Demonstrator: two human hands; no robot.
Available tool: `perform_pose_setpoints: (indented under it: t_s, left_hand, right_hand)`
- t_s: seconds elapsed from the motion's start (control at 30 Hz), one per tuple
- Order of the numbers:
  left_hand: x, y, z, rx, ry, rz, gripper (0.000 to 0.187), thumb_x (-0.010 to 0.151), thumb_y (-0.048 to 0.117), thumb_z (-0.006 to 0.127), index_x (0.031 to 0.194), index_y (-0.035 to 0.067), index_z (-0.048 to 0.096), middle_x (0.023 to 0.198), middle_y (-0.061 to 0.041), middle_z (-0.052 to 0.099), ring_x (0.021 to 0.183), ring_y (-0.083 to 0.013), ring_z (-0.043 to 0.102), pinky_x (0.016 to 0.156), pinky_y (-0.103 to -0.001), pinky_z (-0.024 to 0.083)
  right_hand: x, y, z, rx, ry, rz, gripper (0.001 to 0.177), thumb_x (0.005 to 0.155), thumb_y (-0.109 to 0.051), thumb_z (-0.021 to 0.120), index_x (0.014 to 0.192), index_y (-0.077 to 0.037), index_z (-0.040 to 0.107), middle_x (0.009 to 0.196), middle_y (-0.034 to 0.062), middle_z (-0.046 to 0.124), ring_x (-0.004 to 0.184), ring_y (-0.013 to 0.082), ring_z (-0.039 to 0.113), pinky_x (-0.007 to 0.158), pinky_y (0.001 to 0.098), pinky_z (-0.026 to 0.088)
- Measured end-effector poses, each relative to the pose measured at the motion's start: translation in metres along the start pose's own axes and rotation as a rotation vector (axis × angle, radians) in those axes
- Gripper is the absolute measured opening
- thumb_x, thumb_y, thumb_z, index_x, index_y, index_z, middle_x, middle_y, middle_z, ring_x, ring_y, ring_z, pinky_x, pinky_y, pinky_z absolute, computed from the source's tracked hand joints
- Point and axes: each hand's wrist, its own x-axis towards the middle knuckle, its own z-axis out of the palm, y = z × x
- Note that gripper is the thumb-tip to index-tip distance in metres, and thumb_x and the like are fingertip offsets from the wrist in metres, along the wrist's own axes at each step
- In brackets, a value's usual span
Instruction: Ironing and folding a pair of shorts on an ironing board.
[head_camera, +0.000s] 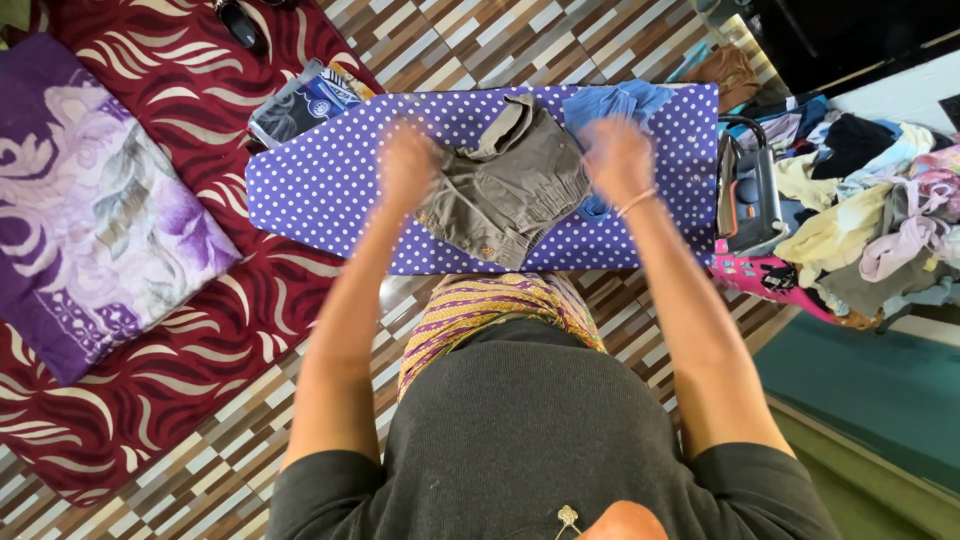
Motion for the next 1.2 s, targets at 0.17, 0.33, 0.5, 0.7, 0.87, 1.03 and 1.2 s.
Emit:
perform_pose_setpoints:
  t_s: [0.17,0.33,0.5,0.7,0.87,1.03,1.2]
  left_hand:
    - [-0.086,0.081,0.036,-0.149,-0.118,0.553,0.037,0.08,0.016,0.066,0.116,0.009,0.069,0.118,-0.01,0.065,0.113,-0.0284,0.061,0.095,-0.044,0.047]
    - [-0.098,0.074,0.073,-0.031,-0.036,0.57,0.035,0.084,0.013,0.067,0.119,0.008,0.069,0.118,-0.007,0.068,0.12,-0.0241,0.058,0.11,-0.043,0.038]
    - [-0.089,0.063,0.034,-0.309,-0.194,0.48,0.025,0.08,0.03,0.072,0.095,0.01,0.074,0.088,-0.007,0.073,0.094,-0.0267,0.067,0.116,-0.058,0.021]
    - [-0.066,0.041,-0.032,-0.471,-0.501,0.318,0.03,0.092,0.042,0.065,0.086,0.015,0.076,0.06,-0.002,0.07,0.068,-0.0195,0.071,0.125,-0.06,0.009]
    - [-0.068,0.041,-0.001,-0.551,-0.413,0.378,0.034,0.098,0.043,0.062,0.092,0.014,0.077,0.078,0.002,0.071,0.073,-0.0219,0.064,0.107,-0.055,0.032]
    - [-0.063,0.093,-0.017,-1.241,-0.571,0.057,0.031,0.103,0.039,0.052,0.115,0.018,0.072,0.088,0.002,0.065,0.081,-0.0124,0.06,0.078,-0.035,0.052]
    - [-0.05,0.113,0.05,-1.905,-0.423,-0.206,0.026,0.112,0.026,0.049,0.115,0.001,0.058,0.089,-0.001,0.061,0.085,-0.013,0.061,0.082,-0.027,0.054]
  right_hand:
    - [-0.07,-0.005,0.092,-0.063,-0.345,-0.329,0.018,0.077,-0.02,0.073,0.093,-0.011,0.075,0.11,0.006,0.063,0.107,0.0262,0.056,0.091,0.0404,0.05]
    - [-0.102,-0.01,0.1,-0.184,-0.584,-0.332,0.02,0.082,-0.03,0.075,0.087,-0.011,0.073,0.117,0.007,0.058,0.119,0.0261,0.05,0.104,0.0434,0.039]
    - [-0.109,0.002,0.122,0.067,-0.4,-0.125,0.018,0.087,-0.018,0.067,0.102,-0.009,0.064,0.09,0.0032,0.065,0.099,0.0238,0.063,0.102,0.0476,0.042]
    - [-0.074,0.02,0.108,0.43,-0.828,0.201,0.019,0.104,-0.028,0.054,0.099,-0.015,0.068,0.084,0.0058,0.067,0.073,0.0215,0.063,0.076,0.0392,0.056]
    - [-0.069,0.084,0.124,0.614,-0.532,0.286,0.026,0.108,-0.026,0.055,0.099,-0.005,0.069,0.098,0.0106,0.071,0.088,0.0162,0.066,0.086,0.031,0.055]
    - [-0.045,0.015,0.095,1.275,-0.353,0.542,0.033,0.111,-0.026,0.045,0.092,-0.003,0.06,0.121,0.0082,0.072,0.101,0.0148,0.068,0.094,0.031,0.058]
    - [-0.035,-0.028,0.096,1.6,-0.307,0.457,0.026,0.11,-0.018,0.049,0.114,-0.001,0.068,0.115,0.0093,0.07,0.103,0.0146,0.069,0.092,0.0287,0.058]
